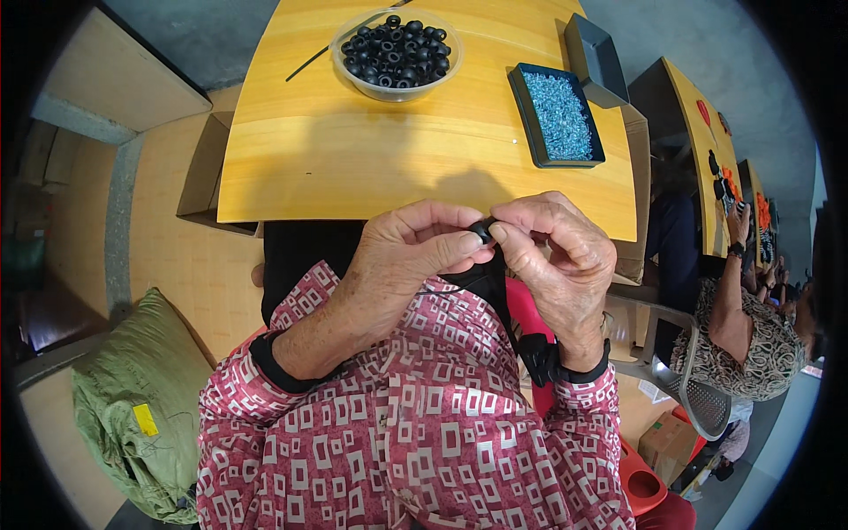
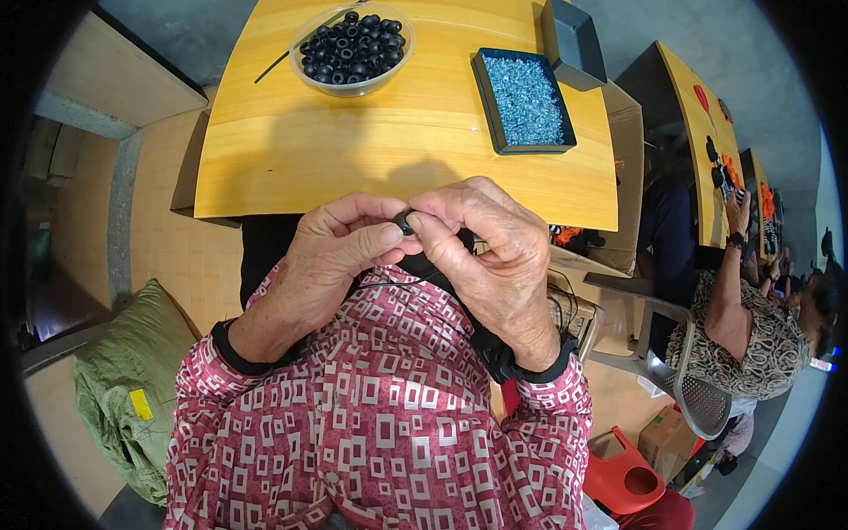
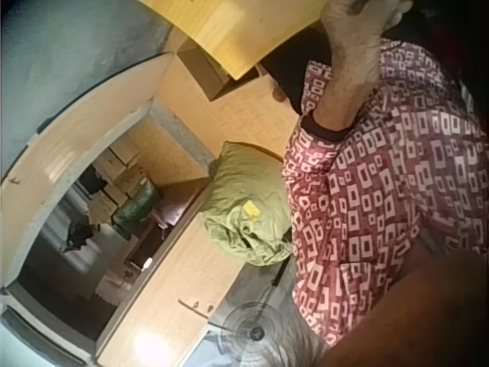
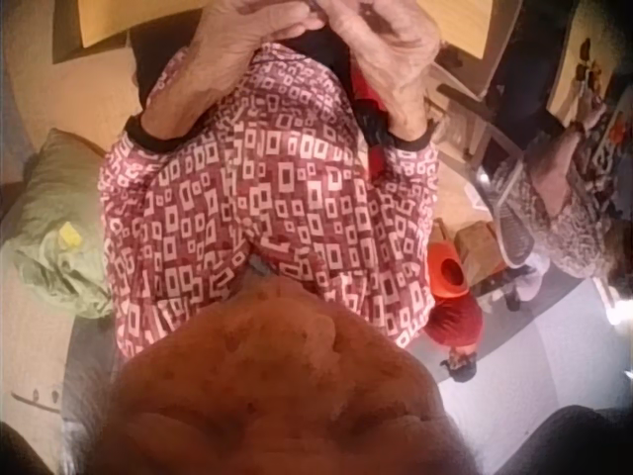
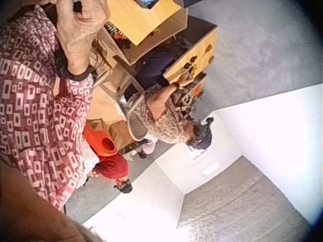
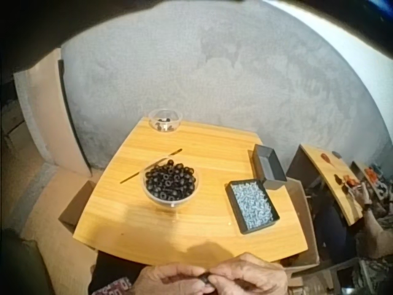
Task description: The person assembles plastic components by hand, picking up black caps and small inserts from the table and pressing the inserts into the caps.
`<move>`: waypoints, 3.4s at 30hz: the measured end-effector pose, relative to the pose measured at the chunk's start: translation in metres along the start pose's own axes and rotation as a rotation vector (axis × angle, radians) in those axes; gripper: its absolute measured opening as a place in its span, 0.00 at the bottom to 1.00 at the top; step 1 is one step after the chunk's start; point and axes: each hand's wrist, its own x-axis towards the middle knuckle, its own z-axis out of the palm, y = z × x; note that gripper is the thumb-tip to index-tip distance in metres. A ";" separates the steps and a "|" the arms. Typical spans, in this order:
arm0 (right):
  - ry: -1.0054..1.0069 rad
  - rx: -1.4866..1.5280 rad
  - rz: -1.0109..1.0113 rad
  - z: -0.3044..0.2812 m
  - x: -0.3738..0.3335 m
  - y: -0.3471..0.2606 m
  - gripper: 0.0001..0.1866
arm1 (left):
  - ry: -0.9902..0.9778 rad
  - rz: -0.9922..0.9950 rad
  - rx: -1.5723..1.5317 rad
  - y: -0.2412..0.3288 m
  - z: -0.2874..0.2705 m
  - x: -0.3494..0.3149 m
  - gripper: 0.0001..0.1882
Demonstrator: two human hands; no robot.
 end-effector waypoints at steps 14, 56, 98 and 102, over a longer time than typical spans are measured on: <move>-0.024 0.145 -0.026 -0.001 -0.002 0.011 0.07 | -0.003 0.025 -0.023 -0.002 0.001 -0.003 0.12; 0.043 -0.001 -0.210 0.008 -0.005 0.035 0.15 | 0.058 0.065 0.001 -0.007 -0.004 0.007 0.11; -0.138 -0.604 -0.576 -0.006 -0.006 0.044 0.22 | 0.014 -0.039 0.074 -0.025 -0.005 0.013 0.09; -0.148 -0.680 -0.659 -0.007 -0.006 0.044 0.22 | 0.008 -0.053 0.141 -0.027 -0.007 0.010 0.11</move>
